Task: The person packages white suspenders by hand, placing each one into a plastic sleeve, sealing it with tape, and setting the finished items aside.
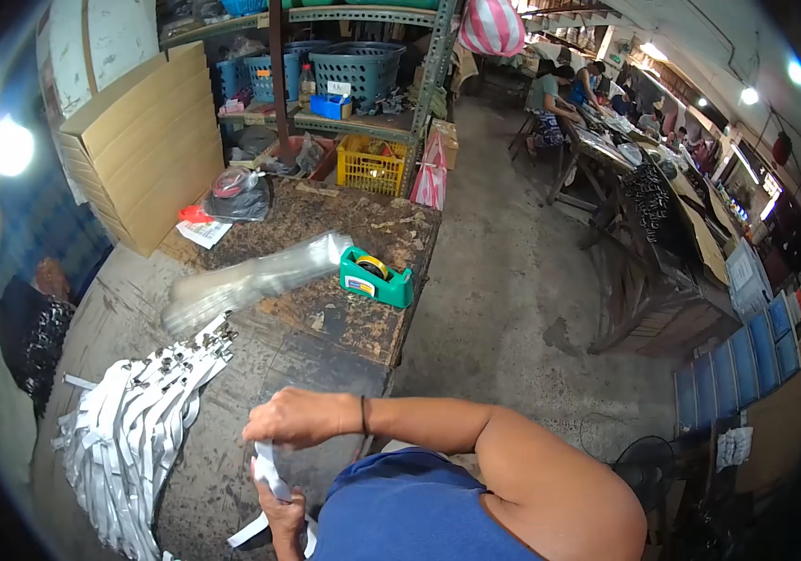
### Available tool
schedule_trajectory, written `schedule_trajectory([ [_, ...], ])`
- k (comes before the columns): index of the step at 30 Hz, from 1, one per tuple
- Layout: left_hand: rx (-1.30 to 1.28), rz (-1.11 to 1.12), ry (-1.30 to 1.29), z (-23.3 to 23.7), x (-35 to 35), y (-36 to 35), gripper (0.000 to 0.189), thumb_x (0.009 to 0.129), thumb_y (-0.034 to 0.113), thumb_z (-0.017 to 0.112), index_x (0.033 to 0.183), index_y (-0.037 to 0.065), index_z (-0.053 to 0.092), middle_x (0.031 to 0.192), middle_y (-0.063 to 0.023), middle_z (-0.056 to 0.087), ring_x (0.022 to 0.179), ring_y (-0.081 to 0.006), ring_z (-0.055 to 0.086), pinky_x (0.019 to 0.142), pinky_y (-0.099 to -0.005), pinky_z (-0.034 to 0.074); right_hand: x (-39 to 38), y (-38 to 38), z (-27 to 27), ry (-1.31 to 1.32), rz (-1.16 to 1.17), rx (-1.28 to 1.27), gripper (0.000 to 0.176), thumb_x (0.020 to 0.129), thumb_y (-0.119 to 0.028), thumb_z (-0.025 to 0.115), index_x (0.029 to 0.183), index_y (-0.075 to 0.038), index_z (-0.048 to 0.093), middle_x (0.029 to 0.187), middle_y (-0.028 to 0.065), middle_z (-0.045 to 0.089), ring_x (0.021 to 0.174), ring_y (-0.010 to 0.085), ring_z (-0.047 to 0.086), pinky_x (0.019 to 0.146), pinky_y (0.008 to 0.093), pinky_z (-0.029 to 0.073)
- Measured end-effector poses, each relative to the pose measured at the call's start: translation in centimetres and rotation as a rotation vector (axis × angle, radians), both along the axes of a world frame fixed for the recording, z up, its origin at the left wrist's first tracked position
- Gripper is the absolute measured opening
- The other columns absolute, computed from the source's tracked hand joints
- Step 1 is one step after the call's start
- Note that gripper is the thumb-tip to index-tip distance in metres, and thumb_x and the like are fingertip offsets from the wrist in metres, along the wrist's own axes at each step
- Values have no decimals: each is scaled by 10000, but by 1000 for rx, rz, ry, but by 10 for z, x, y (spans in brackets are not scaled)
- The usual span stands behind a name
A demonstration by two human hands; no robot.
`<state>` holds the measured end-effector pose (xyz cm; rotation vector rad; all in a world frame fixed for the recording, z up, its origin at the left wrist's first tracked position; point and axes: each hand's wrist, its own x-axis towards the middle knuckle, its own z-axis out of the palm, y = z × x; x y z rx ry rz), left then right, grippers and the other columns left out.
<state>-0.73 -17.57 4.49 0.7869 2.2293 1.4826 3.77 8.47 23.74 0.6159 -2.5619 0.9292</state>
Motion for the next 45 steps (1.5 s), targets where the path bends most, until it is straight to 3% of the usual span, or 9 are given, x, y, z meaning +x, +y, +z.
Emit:
schedule_trajectory([
  [6,-297,27,55,19,1,-37,564,708,51,604,1270,66,567,1046,-211,681,941,-376,677,794,-399,526,6,90,19,-175,-108,-31,512,668,45,539,1152,-92,638,1046,131,680,982,331,657,847,392,539],
  [10,-447,18,122,29,-12,-82,289,731,95,681,1018,80,654,919,-156,685,883,-356,673,753,-413,523,-2,133,-40,-224,-180,83,312,756,-74,660,1069,-80,670,989,126,680,926,341,655,801,422,524],
  [13,-530,97,239,34,-18,-108,240,730,115,723,942,77,616,881,-147,658,845,-363,658,710,-436,512,-7,142,-65,-409,-228,146,439,756,-466,784,929,-74,687,892,100,677,857,324,657,727,425,507],
  [17,-654,79,400,27,-17,-118,425,673,273,846,885,71,539,841,-155,615,813,-391,625,684,-473,485,-15,137,-118,-511,-220,257,374,797,-426,748,854,-72,642,845,108,647,824,340,645,702,453,491],
  [23,-834,36,448,-30,-1,-113,641,561,458,869,925,70,512,920,-142,599,938,-372,588,740,-471,457,-20,159,-216,-350,-270,446,293,861,-367,680,836,-87,598,849,100,610,872,322,604,754,454,429],
  [30,-738,97,183,5,-26,-107,685,655,620,783,924,47,522,888,-183,632,862,-413,616,723,-497,465,-20,161,-224,-410,-411,490,327,810,-411,713,799,-92,644,861,97,613,919,319,589,789,462,411],
  [37,-836,121,431,0,-53,-101,392,843,401,702,1023,83,562,992,-124,629,972,-337,597,804,-459,430,-26,163,-225,-425,-482,520,355,761,-436,749,819,-90,695,890,109,626,942,331,583,825,478,415],
  [41,-834,266,777,-5,-48,-96,471,810,339,738,1168,79,578,1158,-134,576,1117,-338,537,943,-491,395,-27,160,-229,-442,-538,556,362,751,-441,759,843,-96,701,960,102,608,1005,327,552,866,509,399],
  [45,-597,155,534,-5,-13,-89,639,756,401,771,1263,74,561,1281,-150,528,1257,-346,471,1073,-556,319,-19,141,-214,-379,-643,527,423,781,-343,765,1091,-86,637,1208,157,550,1197,365,483,1029,572,327],
])
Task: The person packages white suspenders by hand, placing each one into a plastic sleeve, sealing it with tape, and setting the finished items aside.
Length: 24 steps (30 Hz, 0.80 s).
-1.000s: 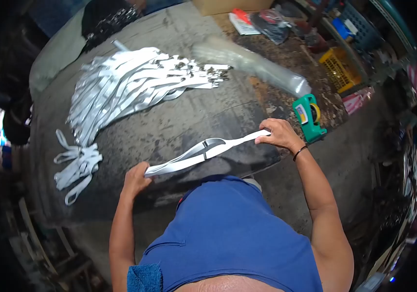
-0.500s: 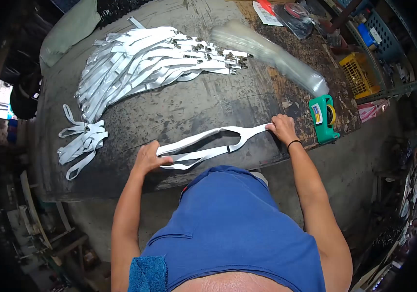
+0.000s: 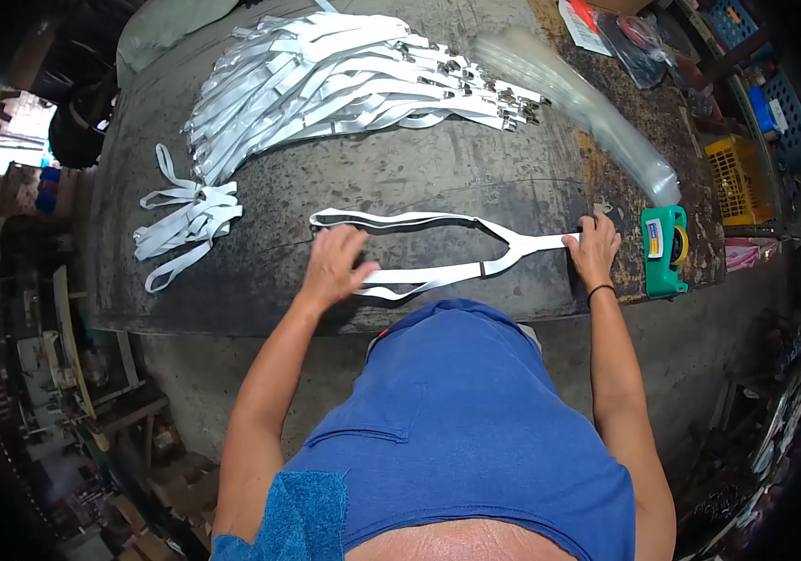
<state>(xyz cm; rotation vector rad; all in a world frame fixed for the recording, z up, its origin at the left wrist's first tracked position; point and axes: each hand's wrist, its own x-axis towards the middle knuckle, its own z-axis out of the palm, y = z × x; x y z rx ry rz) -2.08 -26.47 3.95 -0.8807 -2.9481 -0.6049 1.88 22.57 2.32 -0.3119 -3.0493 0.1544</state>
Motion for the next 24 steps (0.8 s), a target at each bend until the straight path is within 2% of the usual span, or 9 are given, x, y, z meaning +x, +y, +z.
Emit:
schedule_trajectory([
  [3,-82,-74,-79,5,44,7,758,715,489,786,1315,93,544,1339,-152,510,1324,-344,432,1113,-554,290,11,-20,-10,186,87,-86,547,801,-232,757,1274,-75,529,1413,205,442,1340,414,385,1084,569,296],
  [5,-113,-29,22,-15,57,1,608,746,397,785,1237,106,575,1217,-125,552,1229,-338,490,1059,-540,343,22,-54,-13,225,329,-289,565,808,-237,752,1304,-80,533,1457,200,402,1365,429,347,1092,555,293],
  [8,-182,26,-5,-32,53,-8,420,767,294,773,1103,111,600,1041,-92,553,1067,-317,542,948,-492,404,35,-105,-6,28,487,-229,730,839,-317,721,1470,-124,410,1545,209,307,1425,444,264,1109,583,257],
  [11,-50,93,-169,-26,47,-5,252,802,207,735,984,99,598,953,-78,512,965,-299,533,868,-459,411,38,-119,-35,-192,459,-29,694,933,-433,576,1524,-158,335,1590,173,252,1462,425,199,1140,626,168],
  [13,-24,120,-213,-20,41,-11,228,850,295,705,882,85,623,917,-99,572,938,-308,560,840,-449,411,33,-125,-38,-194,430,-23,683,946,-444,551,1528,-165,329,1596,162,245,1466,421,191,1145,629,152],
  [16,-132,56,-475,-13,32,-30,547,874,577,605,697,63,663,744,-135,637,836,-358,608,844,-470,413,28,-125,-36,-221,384,-26,674,959,-460,525,1535,-175,318,1603,149,238,1473,416,176,1151,629,131],
  [20,-271,74,-600,-3,29,-53,566,847,583,645,785,26,717,827,-161,648,851,-346,619,851,-441,435,29,-123,-36,-239,376,-48,685,959,-481,514,1538,-177,310,1606,138,242,1483,407,157,1160,620,114],
  [22,36,280,-650,-10,34,-64,538,867,533,663,855,-1,727,893,-165,649,861,-306,628,819,-402,462,28,-123,-34,-239,374,-51,687,959,-484,513,1539,-177,307,1608,135,239,1483,404,158,1161,619,111],
  [24,77,318,-679,-17,39,-68,522,877,508,664,876,-10,726,916,-167,646,866,-288,627,790,-391,470,27,-125,-32,-256,368,-50,693,960,-491,508,1541,-174,300,1611,132,232,1486,399,151,1165,617,106],
])
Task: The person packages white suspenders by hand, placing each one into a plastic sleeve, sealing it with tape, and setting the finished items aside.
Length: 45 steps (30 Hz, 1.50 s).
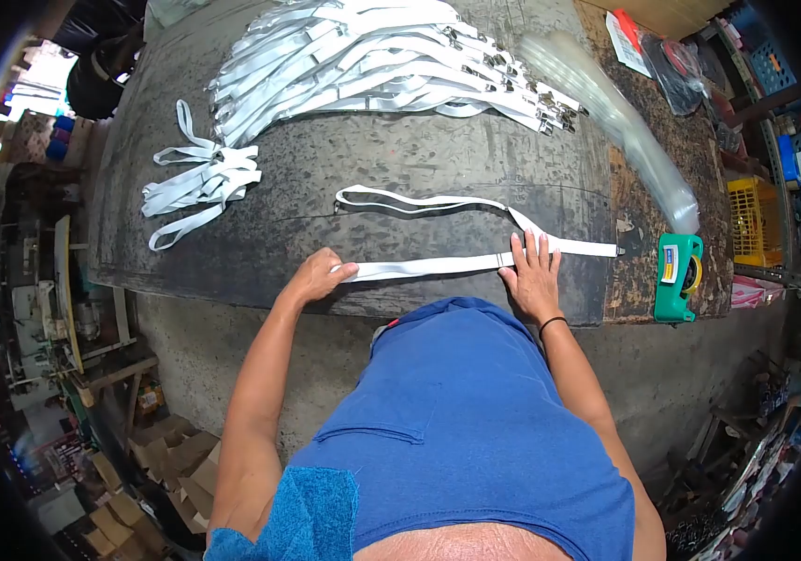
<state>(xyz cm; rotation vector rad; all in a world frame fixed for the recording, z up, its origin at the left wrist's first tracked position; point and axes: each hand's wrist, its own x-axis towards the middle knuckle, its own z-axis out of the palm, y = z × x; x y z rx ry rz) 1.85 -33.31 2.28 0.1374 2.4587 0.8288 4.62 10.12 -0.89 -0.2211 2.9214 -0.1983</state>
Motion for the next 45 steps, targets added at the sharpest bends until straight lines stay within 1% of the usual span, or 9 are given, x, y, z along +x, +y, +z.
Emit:
schedule_trajectory([
  [2,-1,44,-95,-6,4,-3,492,890,473,662,846,-15,704,893,-142,643,841,-215,615,705,-374,468,0,0,-3,-2,-3,-7,693,961,-490,505,1542,-173,299,1611,130,231,1487,398,148,1166,616,104],
  [5,18,224,-200,6,11,7,504,864,468,684,769,-24,629,829,-174,617,770,-242,572,707,-384,458,1,2,-5,2,-7,-16,684,967,-481,498,1543,-172,297,1612,124,232,1488,395,143,1166,616,104],
  [9,150,331,-15,-10,28,8,410,841,398,737,788,6,627,753,-70,595,744,-165,535,673,-334,437,2,1,-11,45,-9,1,654,977,-445,491,1541,-171,304,1610,121,238,1487,392,150,1159,625,120],
  [10,260,379,-71,-12,32,10,328,852,340,758,818,29,661,798,-4,612,752,-84,508,655,-276,420,2,0,-10,44,-1,-6,654,977,-445,491,1541,-171,304,1610,121,238,1487,392,150,1159,625,120],
  [15,412,452,-186,-3,39,-1,281,879,322,748,847,54,670,819,-5,632,761,-85,528,693,-268,441,1,-4,-8,67,-30,6,638,977,-419,503,1534,-167,322,1601,123,256,1475,395,181,1147,633,144],
  [17,722,583,-359,12,39,8,314,888,360,721,827,58,656,822,-9,648,732,-97,545,663,-266,436,0,-5,-3,18,-34,24,635,987,-416,472,1543,-164,298,1622,111,206,1491,383,136,1163,611,111],
  [23,546,488,-370,12,32,-3,265,915,343,698,882,94,614,857,-17,659,720,-91,532,686,-256,458,1,-5,-10,72,-19,21,635,978,-414,502,1533,-162,323,1604,123,248,1480,393,169,1148,631,145],
  [39,707,548,-561,-1,37,-27,177,955,255,651,1006,86,634,829,27,586,717,-66,539,656,-235,480,0,-7,-5,48,-40,56,632,982,-400,496,1538,-164,308,1611,114,236,1487,384,160,1166,601,130],
  [45,643,535,-454,19,32,-29,182,939,186,654,1049,41,648,823,23,584,712,-64,530,641,-240,484,-1,-7,-5,18,-43,78,633,992,-405,473,1548,-168,287,1619,107,224,1492,377,147,1174,594,116],
])
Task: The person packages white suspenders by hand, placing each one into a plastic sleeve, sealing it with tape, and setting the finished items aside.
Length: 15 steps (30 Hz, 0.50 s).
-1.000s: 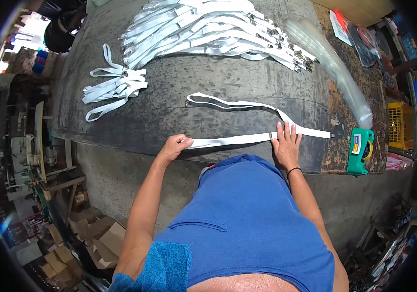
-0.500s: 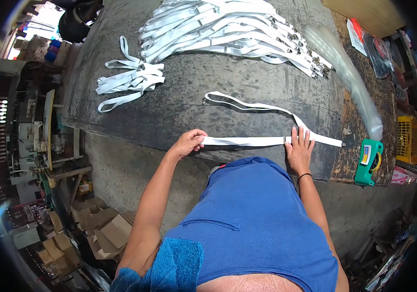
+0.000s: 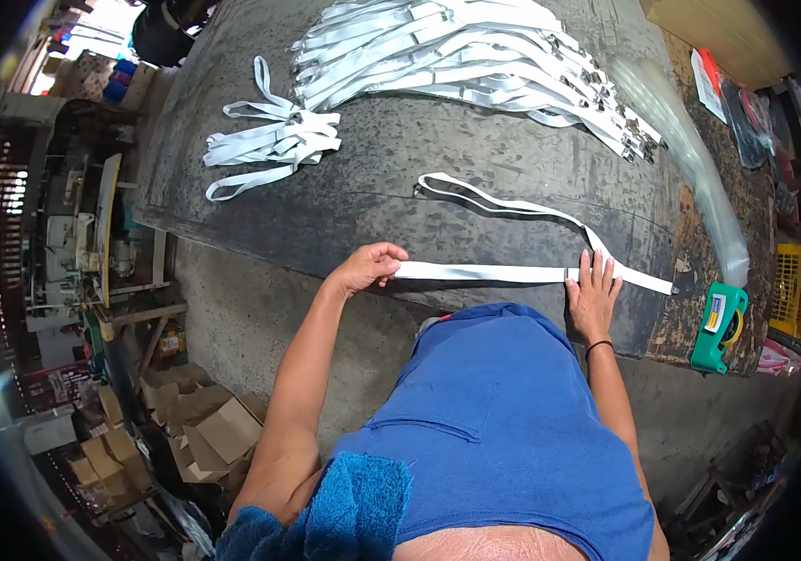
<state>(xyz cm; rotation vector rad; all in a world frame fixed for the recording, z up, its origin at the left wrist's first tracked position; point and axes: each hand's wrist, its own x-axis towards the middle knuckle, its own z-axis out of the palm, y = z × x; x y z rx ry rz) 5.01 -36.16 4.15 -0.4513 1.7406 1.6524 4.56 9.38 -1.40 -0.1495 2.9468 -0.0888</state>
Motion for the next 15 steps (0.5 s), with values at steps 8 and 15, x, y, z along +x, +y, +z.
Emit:
schedule_trajectory([
  [8,-490,-252,304,-39,2,4,242,886,128,651,1123,80,636,853,-28,615,746,-192,586,670,-337,479,1,-1,-1,-4,-11,-5,629,998,-402,463,1552,-168,278,1619,108,225,1493,379,143,1173,596,116],
  [15,-1045,-462,811,-15,4,63,404,803,57,652,1200,106,595,1266,-135,542,1232,-351,487,989,-483,400,1,0,-4,19,-9,-19,621,993,-407,474,1539,-164,307,1610,119,242,1488,387,156,1161,615,129],
])
